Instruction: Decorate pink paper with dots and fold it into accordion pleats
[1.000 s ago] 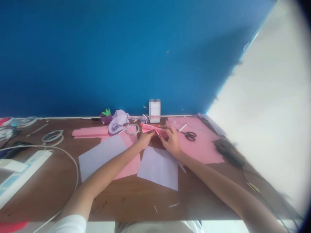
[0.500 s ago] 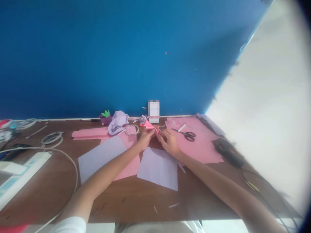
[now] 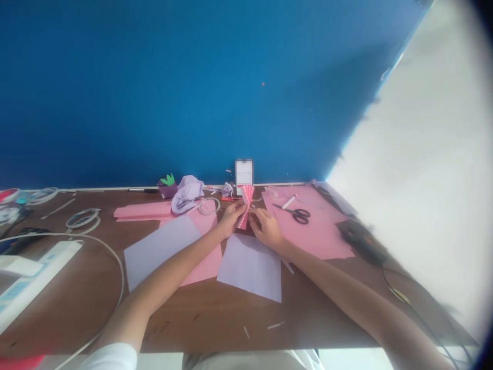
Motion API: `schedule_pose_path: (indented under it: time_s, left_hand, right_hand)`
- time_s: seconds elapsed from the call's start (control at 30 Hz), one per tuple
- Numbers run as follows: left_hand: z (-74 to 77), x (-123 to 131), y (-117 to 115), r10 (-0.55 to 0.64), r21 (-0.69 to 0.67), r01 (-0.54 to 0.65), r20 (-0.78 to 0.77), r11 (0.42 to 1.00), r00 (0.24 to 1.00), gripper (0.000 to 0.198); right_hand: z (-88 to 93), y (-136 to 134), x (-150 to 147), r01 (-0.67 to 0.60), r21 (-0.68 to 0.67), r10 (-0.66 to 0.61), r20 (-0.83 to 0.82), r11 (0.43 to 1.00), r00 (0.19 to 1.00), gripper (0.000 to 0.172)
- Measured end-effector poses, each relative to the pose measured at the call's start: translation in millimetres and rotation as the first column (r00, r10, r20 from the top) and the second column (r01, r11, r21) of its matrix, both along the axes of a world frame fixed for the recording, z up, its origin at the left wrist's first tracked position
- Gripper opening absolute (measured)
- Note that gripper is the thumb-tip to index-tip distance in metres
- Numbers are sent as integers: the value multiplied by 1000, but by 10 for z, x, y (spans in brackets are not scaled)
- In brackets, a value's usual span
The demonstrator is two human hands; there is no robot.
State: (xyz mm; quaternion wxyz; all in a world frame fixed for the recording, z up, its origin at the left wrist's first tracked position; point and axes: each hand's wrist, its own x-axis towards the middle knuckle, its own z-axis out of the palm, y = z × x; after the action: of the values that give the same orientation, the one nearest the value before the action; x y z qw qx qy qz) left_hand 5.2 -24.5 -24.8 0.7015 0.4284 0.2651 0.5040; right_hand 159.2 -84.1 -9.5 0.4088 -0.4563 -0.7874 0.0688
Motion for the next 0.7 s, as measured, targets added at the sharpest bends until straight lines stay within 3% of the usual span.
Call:
schedule_pose_path:
  time_s: [0.47, 0.7]
  left_hand:
    - [143, -11, -56, 61, -55, -65, -77, 996, 995, 42]
    - [423, -270, 170, 92, 70, -75, -292, 995, 952, 24]
  right_hand:
    - [-34, 22, -15, -29, 6, 29, 26, 1000, 999, 28]
    - [16, 118, 104, 21, -76, -21, -1, 997, 1000, 20]
